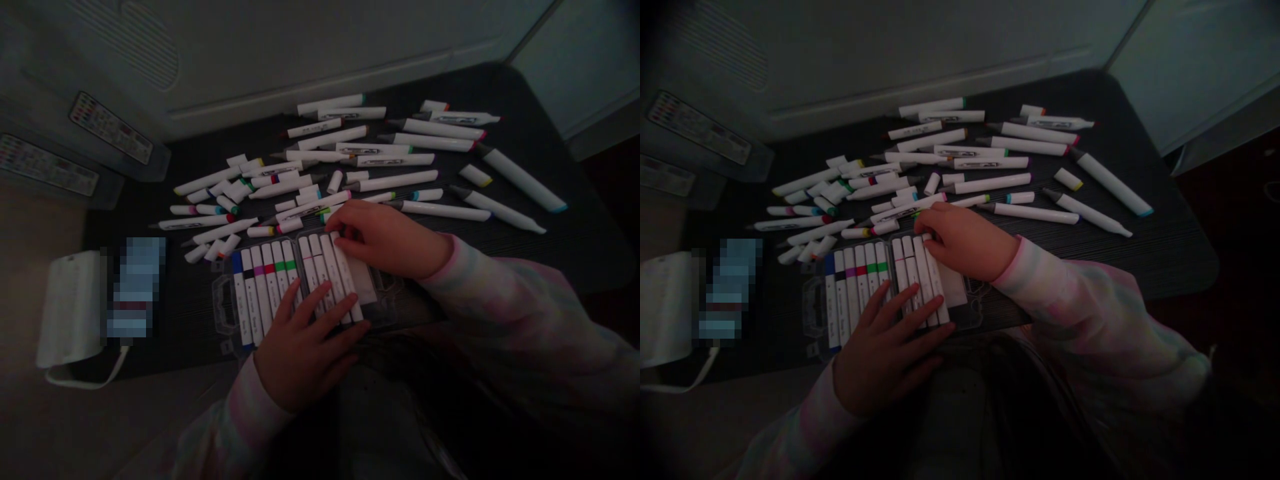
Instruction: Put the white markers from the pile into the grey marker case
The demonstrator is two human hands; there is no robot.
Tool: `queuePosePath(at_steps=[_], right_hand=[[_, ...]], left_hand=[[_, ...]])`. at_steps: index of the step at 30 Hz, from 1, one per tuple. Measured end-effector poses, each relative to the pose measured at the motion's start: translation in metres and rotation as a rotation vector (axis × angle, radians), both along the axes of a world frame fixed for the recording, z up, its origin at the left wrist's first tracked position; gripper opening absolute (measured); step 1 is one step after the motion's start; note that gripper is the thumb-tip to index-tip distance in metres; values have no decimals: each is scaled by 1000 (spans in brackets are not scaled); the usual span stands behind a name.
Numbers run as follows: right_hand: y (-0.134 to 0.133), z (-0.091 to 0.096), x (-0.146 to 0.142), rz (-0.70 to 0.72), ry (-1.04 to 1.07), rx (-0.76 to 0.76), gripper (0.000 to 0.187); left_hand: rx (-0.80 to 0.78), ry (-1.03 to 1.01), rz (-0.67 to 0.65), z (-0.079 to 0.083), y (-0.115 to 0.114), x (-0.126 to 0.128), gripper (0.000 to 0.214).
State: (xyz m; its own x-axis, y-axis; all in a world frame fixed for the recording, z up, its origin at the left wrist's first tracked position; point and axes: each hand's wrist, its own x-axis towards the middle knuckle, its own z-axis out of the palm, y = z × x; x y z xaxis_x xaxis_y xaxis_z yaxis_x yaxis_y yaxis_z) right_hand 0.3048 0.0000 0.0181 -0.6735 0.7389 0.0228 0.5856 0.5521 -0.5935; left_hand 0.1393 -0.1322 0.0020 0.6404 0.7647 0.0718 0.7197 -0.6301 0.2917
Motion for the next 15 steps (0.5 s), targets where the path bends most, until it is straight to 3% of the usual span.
queuePosePath(at_steps=[15], right_hand=[[-3, -3, -1, 38, -2, 9, 20]], left_hand=[[-1, -6, 3, 1, 1, 0, 38]])
